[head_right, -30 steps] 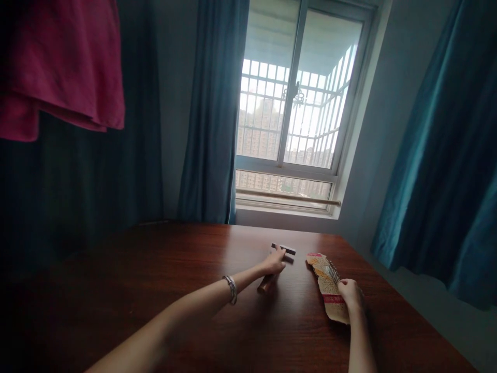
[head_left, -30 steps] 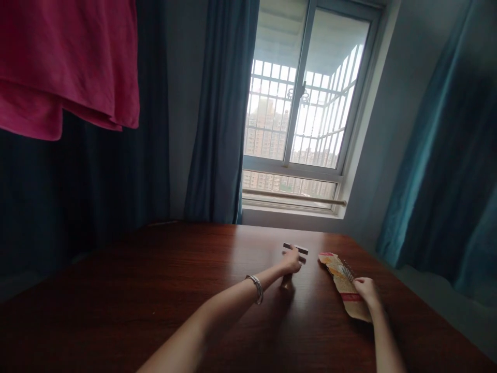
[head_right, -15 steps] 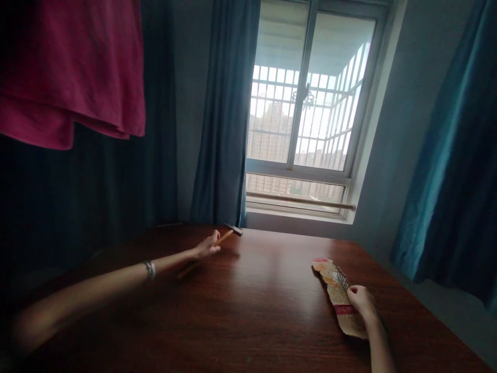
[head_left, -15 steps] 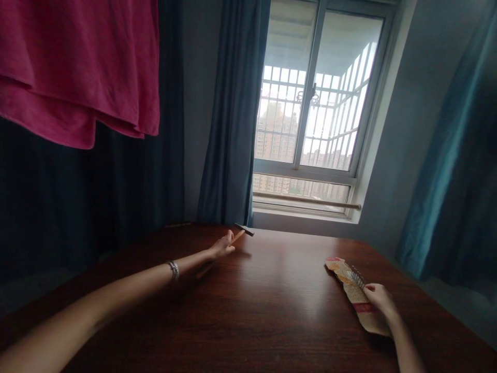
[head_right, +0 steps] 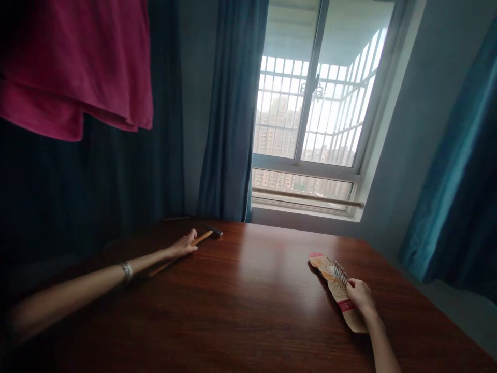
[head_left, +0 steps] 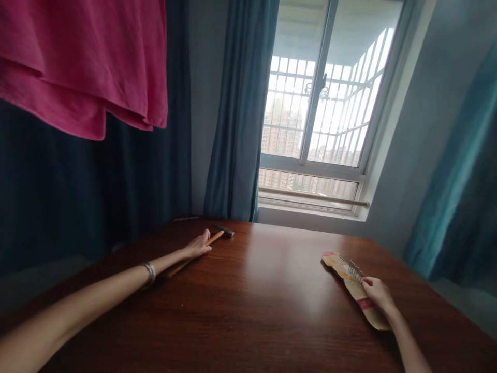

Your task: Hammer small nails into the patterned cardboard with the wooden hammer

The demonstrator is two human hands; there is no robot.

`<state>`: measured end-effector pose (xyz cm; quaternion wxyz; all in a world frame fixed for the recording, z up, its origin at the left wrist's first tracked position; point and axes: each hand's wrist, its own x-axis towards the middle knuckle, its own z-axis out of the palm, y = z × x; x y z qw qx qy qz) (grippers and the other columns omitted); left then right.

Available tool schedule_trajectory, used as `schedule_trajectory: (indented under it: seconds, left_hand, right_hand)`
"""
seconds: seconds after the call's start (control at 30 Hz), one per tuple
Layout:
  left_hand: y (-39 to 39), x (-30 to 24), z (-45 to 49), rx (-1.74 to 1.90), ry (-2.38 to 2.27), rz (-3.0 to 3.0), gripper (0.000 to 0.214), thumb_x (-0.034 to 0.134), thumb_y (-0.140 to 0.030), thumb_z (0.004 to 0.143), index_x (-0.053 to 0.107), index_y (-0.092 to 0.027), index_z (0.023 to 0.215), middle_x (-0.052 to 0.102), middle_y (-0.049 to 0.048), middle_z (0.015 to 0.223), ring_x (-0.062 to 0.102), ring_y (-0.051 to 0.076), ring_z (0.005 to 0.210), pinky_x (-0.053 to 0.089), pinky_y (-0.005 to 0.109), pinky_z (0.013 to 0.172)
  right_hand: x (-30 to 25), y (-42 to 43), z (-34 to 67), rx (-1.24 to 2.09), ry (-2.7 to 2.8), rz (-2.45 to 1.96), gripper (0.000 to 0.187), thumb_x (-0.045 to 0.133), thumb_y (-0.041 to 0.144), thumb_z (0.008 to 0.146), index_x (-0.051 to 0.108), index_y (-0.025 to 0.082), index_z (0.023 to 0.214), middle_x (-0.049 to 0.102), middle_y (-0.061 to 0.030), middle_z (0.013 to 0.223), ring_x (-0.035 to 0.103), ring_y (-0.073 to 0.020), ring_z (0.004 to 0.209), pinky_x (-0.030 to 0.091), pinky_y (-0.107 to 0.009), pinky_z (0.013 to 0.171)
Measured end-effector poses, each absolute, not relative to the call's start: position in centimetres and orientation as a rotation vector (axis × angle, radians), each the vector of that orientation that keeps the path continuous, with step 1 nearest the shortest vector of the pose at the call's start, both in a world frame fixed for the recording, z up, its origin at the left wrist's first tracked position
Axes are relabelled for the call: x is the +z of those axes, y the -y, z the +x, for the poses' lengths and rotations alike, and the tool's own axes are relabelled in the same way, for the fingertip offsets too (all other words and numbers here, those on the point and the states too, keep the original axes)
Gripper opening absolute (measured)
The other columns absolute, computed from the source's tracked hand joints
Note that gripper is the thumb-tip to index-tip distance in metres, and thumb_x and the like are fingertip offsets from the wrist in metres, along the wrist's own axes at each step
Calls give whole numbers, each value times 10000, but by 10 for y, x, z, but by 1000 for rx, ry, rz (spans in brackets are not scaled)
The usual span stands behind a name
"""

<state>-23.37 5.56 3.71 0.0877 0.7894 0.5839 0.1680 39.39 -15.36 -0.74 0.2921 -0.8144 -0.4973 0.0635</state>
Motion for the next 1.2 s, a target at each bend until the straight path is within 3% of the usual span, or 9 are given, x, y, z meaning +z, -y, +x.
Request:
schedule_trajectory:
  seconds: [0.27, 0.6, 0.73, 0.9, 1.07, 1.2]
  left_hand:
    - [-59, 32, -241, 539, -1781, 2345, 350, 506, -252, 600, 325, -194, 894, 513, -14, 735, 526, 149, 633, 297, 214, 557]
    - [-59, 31, -242, 513, -1786, 2367, 328, 502, -248, 617, 345, -189, 899, 512, -9, 725, 535, 163, 648, 322, 231, 586]
    - [-58, 32, -243, 484, -1799, 2404, 269, 505, -265, 625, 389, -194, 858, 514, 5, 775, 535, 169, 691, 340, 240, 607]
    - [-53, 35, -243, 475, -1736, 2484, 141, 490, -228, 634, 439, -191, 761, 511, 23, 804, 516, 180, 768, 360, 258, 678]
    - [-50, 48, -227, 606, -1958, 2422, 181, 570, -278, 596, 489, -178, 724, 521, 66, 875, 490, 239, 887, 369, 294, 717]
    - [-45, 55, -198, 849, -1913, 2172, 144, 532, -296, 674, 507, -159, 714, 563, 50, 765, 535, 170, 726, 388, 257, 635]
  right_hand:
    - [3, 117, 317, 302, 1436, -1950, 283, 489, 261, 659, 707, 154, 805, 704, -105, 839, 635, -228, 771, 427, -252, 644]
    - [-6, 31, 134, 566, 1752, -1438, 203, 506, 192, 651, 695, 137, 702, 680, -53, 684, 589, -179, 682, 428, -239, 605]
    - [-9, 8, 80, 693, 1798, -1303, 228, 505, 136, 622, 695, 128, 748, 663, -33, 647, 559, -146, 605, 407, -218, 531]
    - [-10, -3, 45, 811, 1841, -1182, 247, 494, 125, 619, 698, 135, 758, 647, -11, 608, 529, -120, 554, 387, -207, 502]
    - [-6, -2, 35, 844, 1823, -1131, 233, 543, 165, 610, 703, 145, 778, 663, -15, 653, 542, -136, 591, 410, -226, 536]
    - [-3, 0, 41, 843, 1777, -1119, 207, 560, 205, 631, 698, 130, 765, 671, -37, 699, 555, -149, 637, 427, -249, 594]
